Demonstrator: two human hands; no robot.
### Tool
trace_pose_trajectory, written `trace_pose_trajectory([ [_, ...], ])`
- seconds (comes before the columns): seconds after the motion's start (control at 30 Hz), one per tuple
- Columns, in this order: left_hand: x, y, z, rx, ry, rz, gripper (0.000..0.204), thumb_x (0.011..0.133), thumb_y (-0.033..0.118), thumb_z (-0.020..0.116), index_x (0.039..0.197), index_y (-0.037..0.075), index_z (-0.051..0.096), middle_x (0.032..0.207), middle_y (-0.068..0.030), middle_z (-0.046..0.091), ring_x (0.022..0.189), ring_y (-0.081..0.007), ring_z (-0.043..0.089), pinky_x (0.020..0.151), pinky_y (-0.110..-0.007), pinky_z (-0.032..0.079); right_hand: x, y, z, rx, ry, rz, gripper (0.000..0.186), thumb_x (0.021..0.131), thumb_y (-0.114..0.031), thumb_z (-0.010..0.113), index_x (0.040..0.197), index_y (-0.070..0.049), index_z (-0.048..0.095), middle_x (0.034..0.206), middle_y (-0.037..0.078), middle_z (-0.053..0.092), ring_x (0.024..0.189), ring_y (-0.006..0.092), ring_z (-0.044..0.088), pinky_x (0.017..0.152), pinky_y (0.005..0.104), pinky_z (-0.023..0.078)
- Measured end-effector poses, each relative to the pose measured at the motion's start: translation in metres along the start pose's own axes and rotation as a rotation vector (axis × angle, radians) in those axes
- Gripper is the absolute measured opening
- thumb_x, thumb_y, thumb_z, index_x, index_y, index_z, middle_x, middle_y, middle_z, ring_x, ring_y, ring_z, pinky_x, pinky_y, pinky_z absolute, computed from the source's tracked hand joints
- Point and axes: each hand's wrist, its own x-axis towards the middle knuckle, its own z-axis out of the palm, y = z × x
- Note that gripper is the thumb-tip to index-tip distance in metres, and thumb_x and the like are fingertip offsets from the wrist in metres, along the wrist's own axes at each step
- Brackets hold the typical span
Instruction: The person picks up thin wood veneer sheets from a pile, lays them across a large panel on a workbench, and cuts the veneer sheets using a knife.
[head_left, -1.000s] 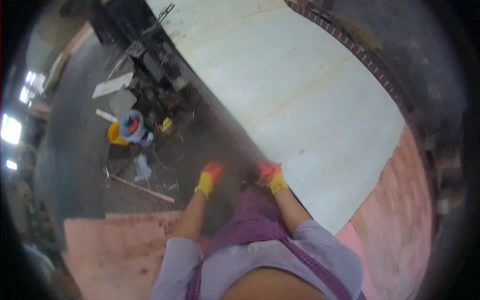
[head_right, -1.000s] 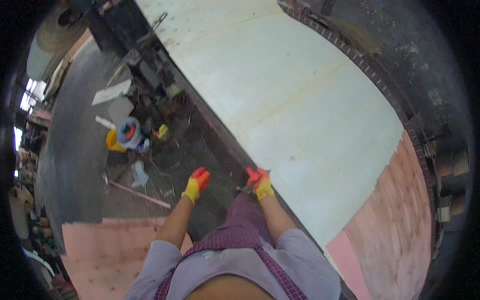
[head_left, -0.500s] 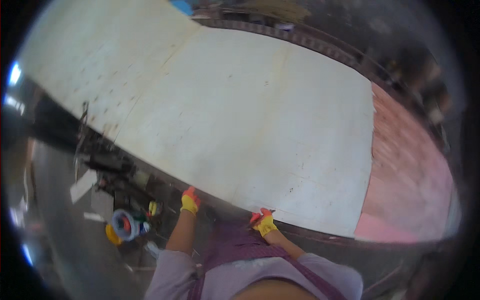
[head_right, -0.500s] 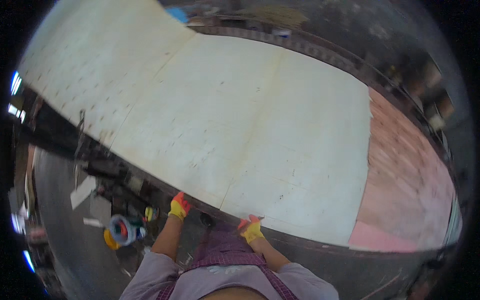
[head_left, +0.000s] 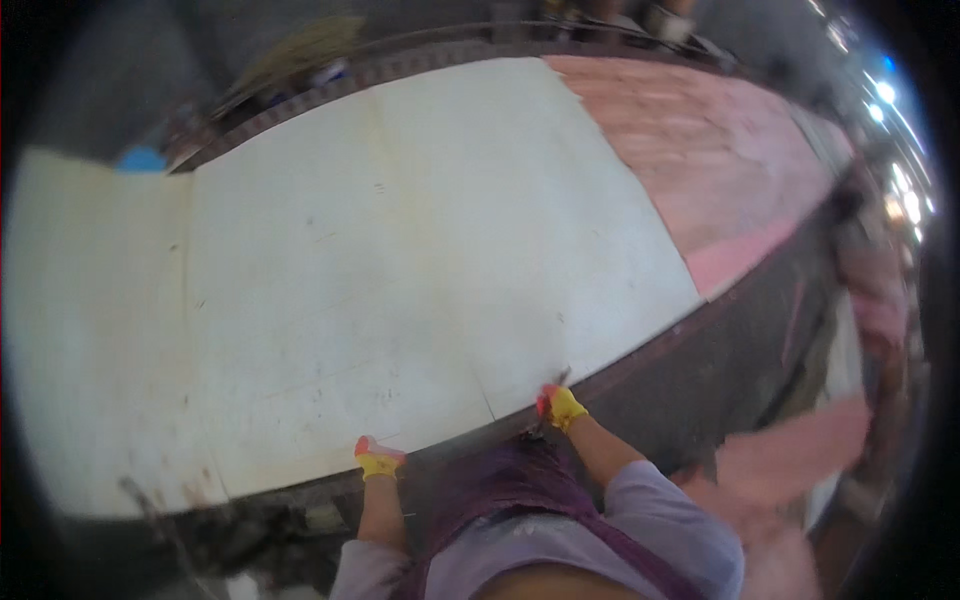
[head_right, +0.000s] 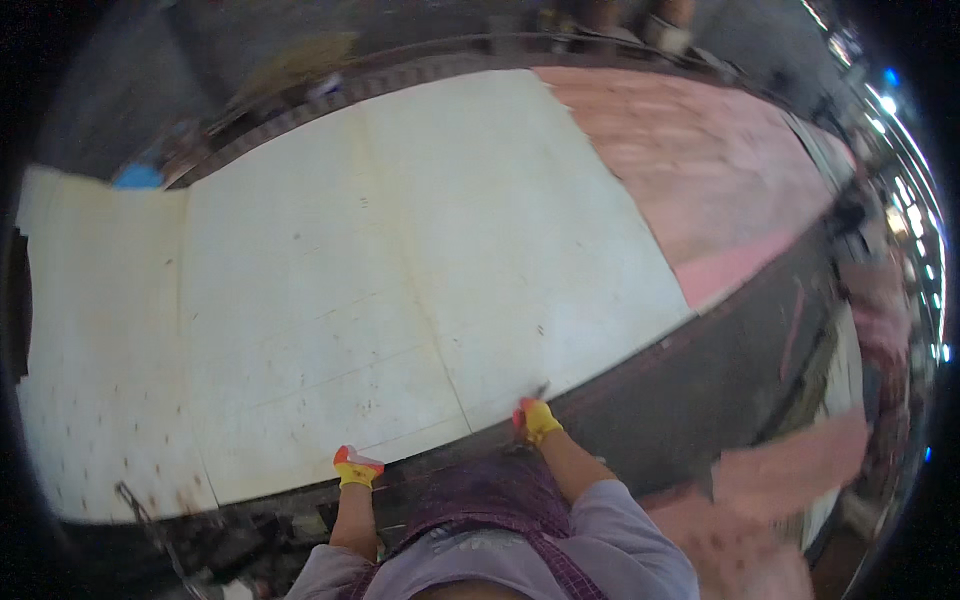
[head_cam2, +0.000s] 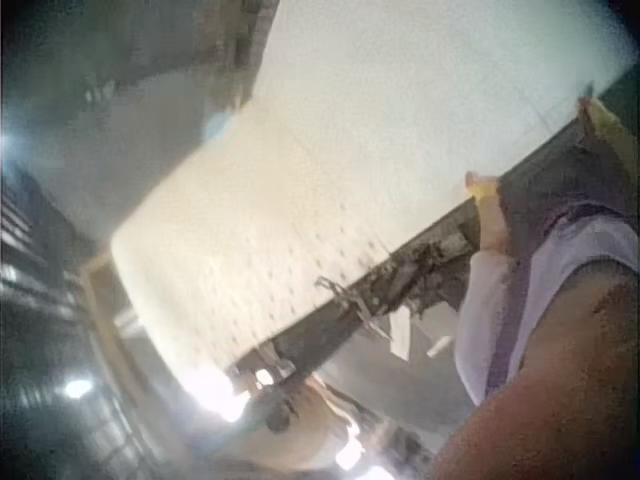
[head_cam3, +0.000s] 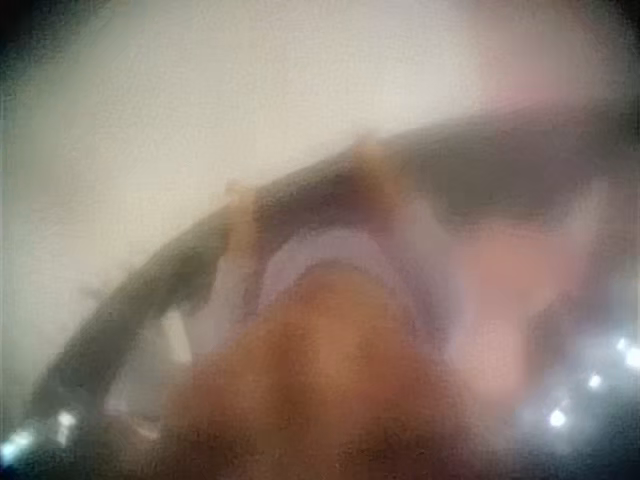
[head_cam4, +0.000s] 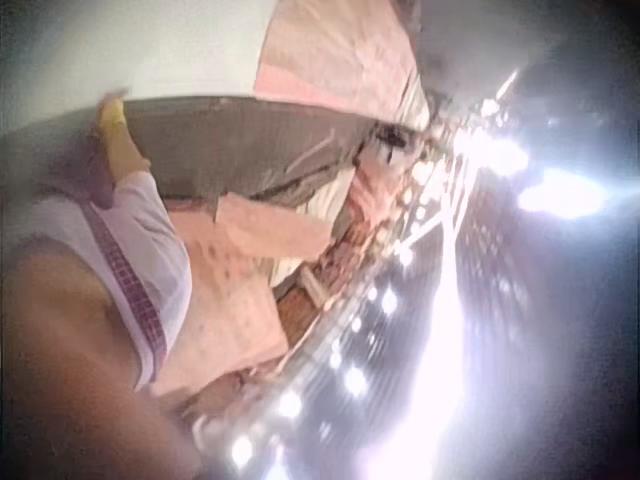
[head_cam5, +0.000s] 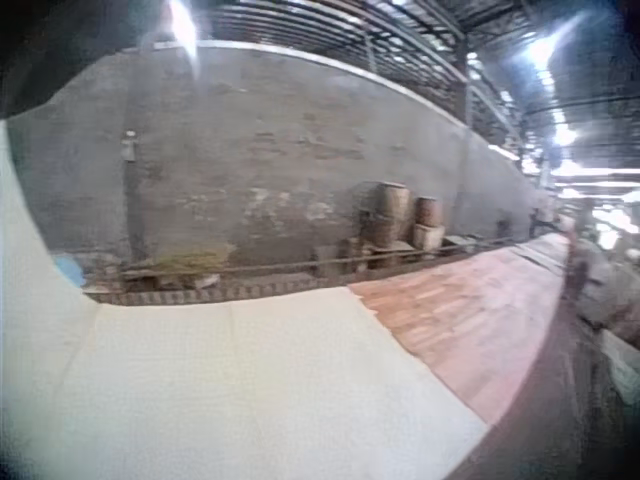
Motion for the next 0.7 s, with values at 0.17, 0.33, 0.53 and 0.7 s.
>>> trace_pose_trajectory([
  [0.17,0.005,0.014,0.020,0.058,0.055,-0.197,0.046,0.072,0.036,0.049,0.111,0.011,0.049,0.119,-0.0098,0.049,0.110,-0.0356,0.044,0.089,-0.055,0.034,-0.022,0.001,-0.007,-0.186,0.024,-0.175,0.020,0.084,-0.025,0.053,0.088,-0.005,0.054,0.062,0.008,0.054,0.045,0.0174,0.048,0.041,0.0312,0.039],
  [0.33,0.030,0.006,0.020,0.194,0.038,-0.246,0.042,0.072,0.032,0.049,0.107,0.010,0.051,0.110,-0.0103,0.053,0.103,-0.0330,0.048,0.084,-0.052,0.039,-0.038,0.067,-0.075,-0.336,-0.037,-0.645,0.023,0.077,-0.017,0.059,0.098,-0.009,0.056,0.064,0.007,0.056,0.042,0.0130,0.047,0.037,0.0256,0.038],
  [0.53,0.071,0.087,-0.053,0.802,0.051,-0.281,0.042,0.076,0.043,0.052,0.095,0.005,0.056,0.094,-0.0125,0.058,0.090,-0.0317,0.056,0.077,-0.042,0.047,-0.135,0.205,-0.150,-0.014,0.143,-0.305,0.022,0.071,-0.015,0.061,0.092,-0.012,0.062,0.087,0.004,0.061,0.073,0.0197,0.059,0.062,0.0336,0.048],
  [0.7,0.033,0.078,0.016,1.494,-0.093,-0.286,0.046,0.079,0.046,0.054,0.101,0.006,0.054,0.078,-0.0103,0.057,0.067,-0.0294,0.056,0.055,-0.043,0.048,-0.231,0.389,-0.259,0.296,0.512,-0.482,0.027,0.072,-0.016,0.059,0.099,-0.010,0.060,0.090,0.005,0.062,0.079,0.0222,0.059,0.068,0.0341,0.047],
])
